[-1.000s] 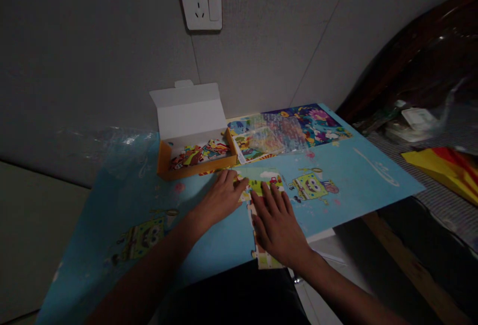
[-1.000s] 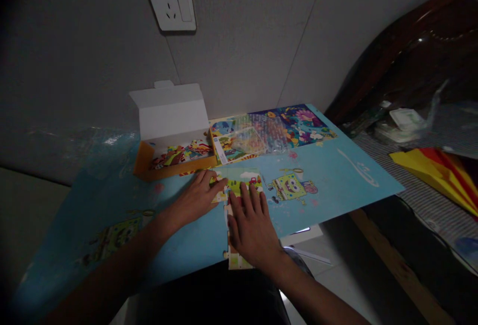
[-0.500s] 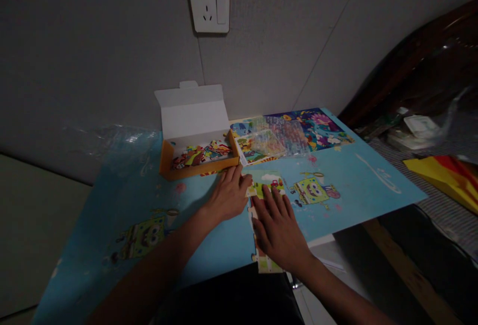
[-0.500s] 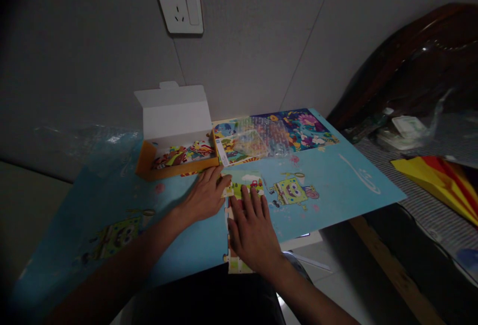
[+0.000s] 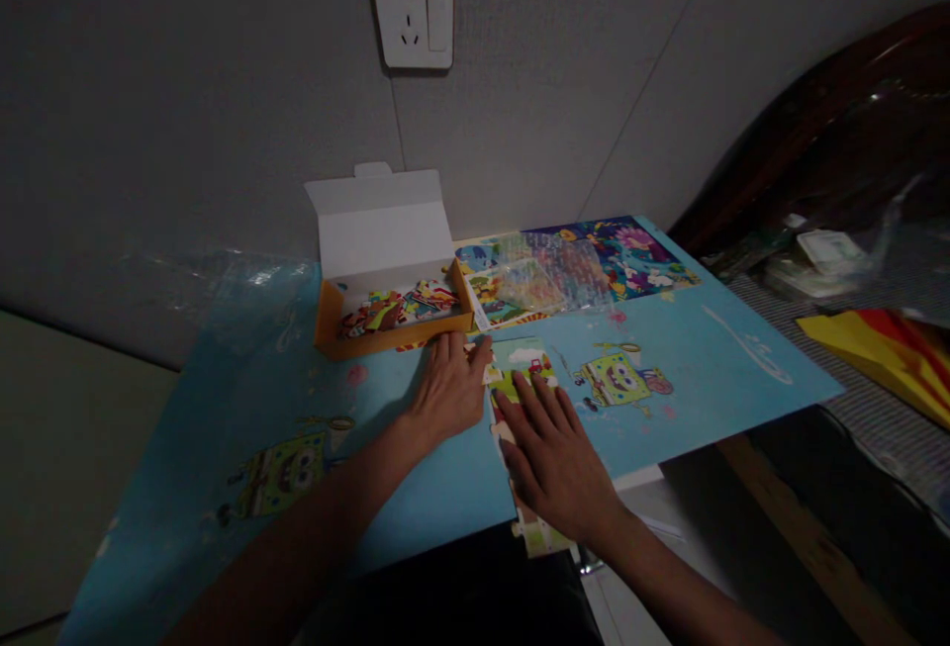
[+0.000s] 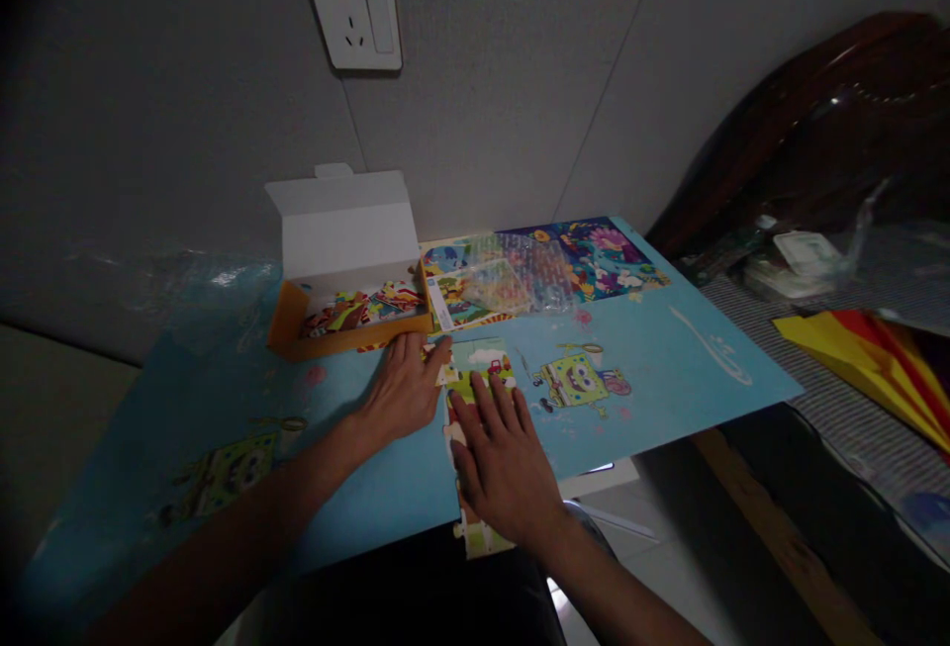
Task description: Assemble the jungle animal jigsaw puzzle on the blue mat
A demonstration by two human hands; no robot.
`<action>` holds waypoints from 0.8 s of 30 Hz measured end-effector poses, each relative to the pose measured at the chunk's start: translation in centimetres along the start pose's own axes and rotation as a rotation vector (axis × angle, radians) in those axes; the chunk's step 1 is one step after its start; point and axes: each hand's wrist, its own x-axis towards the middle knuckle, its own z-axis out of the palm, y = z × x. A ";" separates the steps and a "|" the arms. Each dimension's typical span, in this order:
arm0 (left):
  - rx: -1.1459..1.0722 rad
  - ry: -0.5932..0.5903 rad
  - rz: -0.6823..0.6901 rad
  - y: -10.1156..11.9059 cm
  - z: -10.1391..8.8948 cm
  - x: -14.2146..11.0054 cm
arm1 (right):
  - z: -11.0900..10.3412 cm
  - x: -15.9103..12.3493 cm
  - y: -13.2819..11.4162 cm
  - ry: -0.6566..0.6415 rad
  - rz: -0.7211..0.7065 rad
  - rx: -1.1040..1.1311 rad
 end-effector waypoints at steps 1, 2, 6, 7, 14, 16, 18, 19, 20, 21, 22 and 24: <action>0.006 0.012 -0.026 0.2 0.1 -0.1 | 0.0 0.0 0.1 0.000 -0.007 0.007; 0.008 0.028 -0.049 0.3 0.2 -0.2 | 0.0 0.0 0.1 -0.001 -0.014 0.014; -0.032 0.083 -0.055 0.2 0.8 -0.6 | -0.1 0.1 0.2 -0.003 -0.022 0.032; -0.055 0.092 -0.042 0.0 1.0 -0.7 | -0.1 0.1 0.2 -0.002 -0.023 0.035; -0.114 0.137 0.001 -1.1 1.7 -0.8 | -0.1 0.1 0.3 -0.002 -0.034 0.030; -0.131 0.117 -0.019 -1.2 1.6 -0.7 | -0.2 0.1 0.4 -0.007 -0.039 0.038; -0.152 0.101 -0.051 -1.2 1.4 -0.6 | -0.2 0.0 0.4 -0.013 -0.045 0.051; -0.162 0.094 -0.066 -1.2 1.3 -0.6 | -0.2 0.0 0.5 -0.017 -0.048 0.057; -0.173 0.086 -0.078 -1.2 1.3 -0.5 | -0.2 0.0 0.5 -0.020 -0.050 0.061; -0.188 0.079 -0.090 -1.2 1.2 -0.5 | -0.2 0.0 0.5 -0.023 -0.052 0.064; -0.204 0.072 -0.101 -1.2 1.1 -0.4 | -0.2 0.0 0.6 -0.026 -0.055 0.066; -0.224 0.065 -0.121 -1.1 1.0 -0.4 | -0.2 0.0 0.6 -0.035 -0.062 0.067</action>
